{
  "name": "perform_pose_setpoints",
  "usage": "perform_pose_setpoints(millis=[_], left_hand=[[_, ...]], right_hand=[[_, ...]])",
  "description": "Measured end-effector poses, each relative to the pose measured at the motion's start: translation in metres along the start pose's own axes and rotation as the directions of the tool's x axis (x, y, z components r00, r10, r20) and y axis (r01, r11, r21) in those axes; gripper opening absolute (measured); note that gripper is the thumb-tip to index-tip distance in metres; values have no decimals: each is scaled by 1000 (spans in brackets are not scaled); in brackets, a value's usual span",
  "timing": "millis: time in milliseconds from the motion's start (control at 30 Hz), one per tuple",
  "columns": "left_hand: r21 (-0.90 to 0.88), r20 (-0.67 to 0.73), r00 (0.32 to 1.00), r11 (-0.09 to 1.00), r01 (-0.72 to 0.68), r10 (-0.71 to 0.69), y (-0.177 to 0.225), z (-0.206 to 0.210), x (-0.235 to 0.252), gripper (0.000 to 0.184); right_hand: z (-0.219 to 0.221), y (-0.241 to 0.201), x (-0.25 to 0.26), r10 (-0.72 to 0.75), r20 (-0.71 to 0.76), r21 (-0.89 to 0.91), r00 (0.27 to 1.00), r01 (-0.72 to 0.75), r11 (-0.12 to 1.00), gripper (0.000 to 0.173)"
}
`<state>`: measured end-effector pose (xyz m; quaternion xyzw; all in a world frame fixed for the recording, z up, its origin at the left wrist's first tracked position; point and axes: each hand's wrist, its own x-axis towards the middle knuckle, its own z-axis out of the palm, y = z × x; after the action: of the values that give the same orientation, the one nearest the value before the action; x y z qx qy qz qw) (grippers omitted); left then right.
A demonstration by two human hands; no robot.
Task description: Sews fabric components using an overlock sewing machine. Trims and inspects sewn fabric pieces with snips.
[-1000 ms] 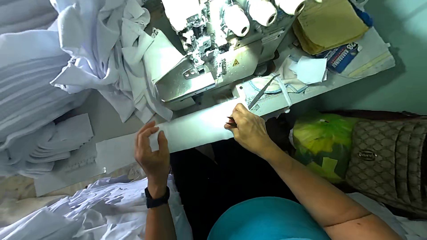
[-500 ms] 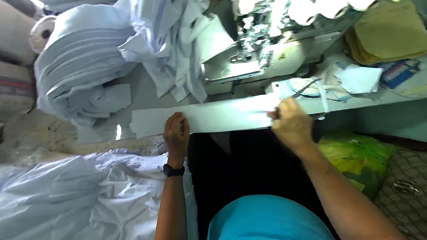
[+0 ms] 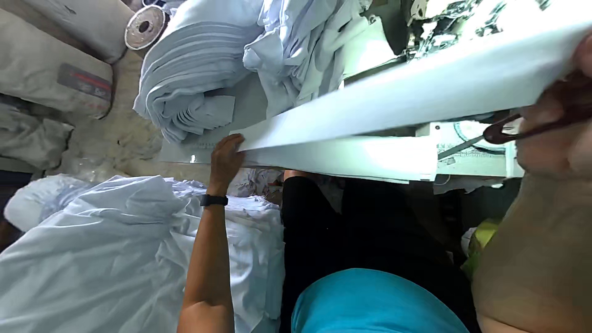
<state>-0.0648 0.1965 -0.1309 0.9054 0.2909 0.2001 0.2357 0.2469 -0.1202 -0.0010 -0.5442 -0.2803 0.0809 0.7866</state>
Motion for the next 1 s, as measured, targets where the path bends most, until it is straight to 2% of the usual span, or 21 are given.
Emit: perform_pose_setpoints(millis=[33, 67, 100, 133, 167, 233, 267, 300, 333, 400, 433, 467, 533, 600, 667, 733, 833, 900, 1000], left_hand=[[-71, -45, 996, 994, 80, -83, -6, -4, 4, 28], [-214, -134, 969, 961, 174, -206, -12, -7, 8, 28], [-444, -252, 908, 874, 198, -334, -18, -11, 14, 28], [-690, -335, 823, 714, 117, -458, -20, -17, 22, 25], [-842, -354, 762, 539, -7, -542, -17, -25, 29, 26], [-926, -371, 681, 309, -218, -631, 3, -41, 45, 24], [-924, -382, 694, 255, -285, -610, 18, -44, 52, 27], [-922, -387, 750, 236, -307, -537, 33, -42, 57, 31], [-922, -370, 829, 275, -272, -420, 50, -35, 59, 34], [-869, -204, 977, 471, -151, -63, 89, -15, 52, 31], [-807, -106, 989, 573, -145, 101, 109, -2, 48, 26], [-731, -28, 978, 663, -160, 205, 132, 11, 45, 18], [-691, 87, 938, 698, -185, 335, 174, 37, 42, 9], [-693, 135, 882, 680, -242, 451, 201, 56, 48, 6], [-693, 181, 843, 674, -257, 507, 214, 65, 54, 15], [-711, 243, 835, 676, -193, 494, 219, 66, 55, 18], [-760, 284, 835, 642, -104, 472, 215, 65, 57, 3], [-780, 222, 872, 616, -110, 436, 214, 68, 58, 4], [-804, 139, 941, 590, -75, 308, 218, 69, 60, 12]], right_hand=[[-6, 5, 1, 25, -53, -42, 998, -28, 999, 17], [-14, 15, -2, 39, -56, -110, 998, -45, 993, 19], [-20, 27, -10, 41, -31, -179, 999, -46, 983, 21], [-24, 41, -20, 39, 3, -250, 999, -37, 967, 22], [-27, 56, -30, 59, 45, -330, 997, -41, 943, 21], [-31, 84, -49, 108, 120, -494, 987, -35, 868, 7], [-32, 95, -54, 122, 181, -576, 976, 4, 818, 8], [-32, 100, -57, 162, 241, -636, 957, 30, 771, 15], [-31, 101, -58, 215, 288, -667, 933, 35, 744, 20], [-28, 97, -57, 241, 348, -638, 906, 40, 769, 24], [-25, 93, -56, 221, 367, -577, 904, 35, 816, 22], [-21, 87, -55, 187, 388, -499, 903, 34, 866, 17], [-15, 76, -54, 93, 441, -348, 893, 75, 935, 15], [-9, 71, -54, 12, 482, -264, 876, 132, 955, 28], [-7, 69, -55, -42, 496, -249, 867, 189, 950, 23], [-5, 70, -55, -87, 477, -259, 874, 235, 937, 12], [-7, 71, -55, -95, 429, -235, 898, 212, 948, 10], [-10, 70, -57, -68, 422, -215, 904, 172, 961, 9], [-19, 69, -61, -44, 392, -199, 919, 131, 971, 10]])
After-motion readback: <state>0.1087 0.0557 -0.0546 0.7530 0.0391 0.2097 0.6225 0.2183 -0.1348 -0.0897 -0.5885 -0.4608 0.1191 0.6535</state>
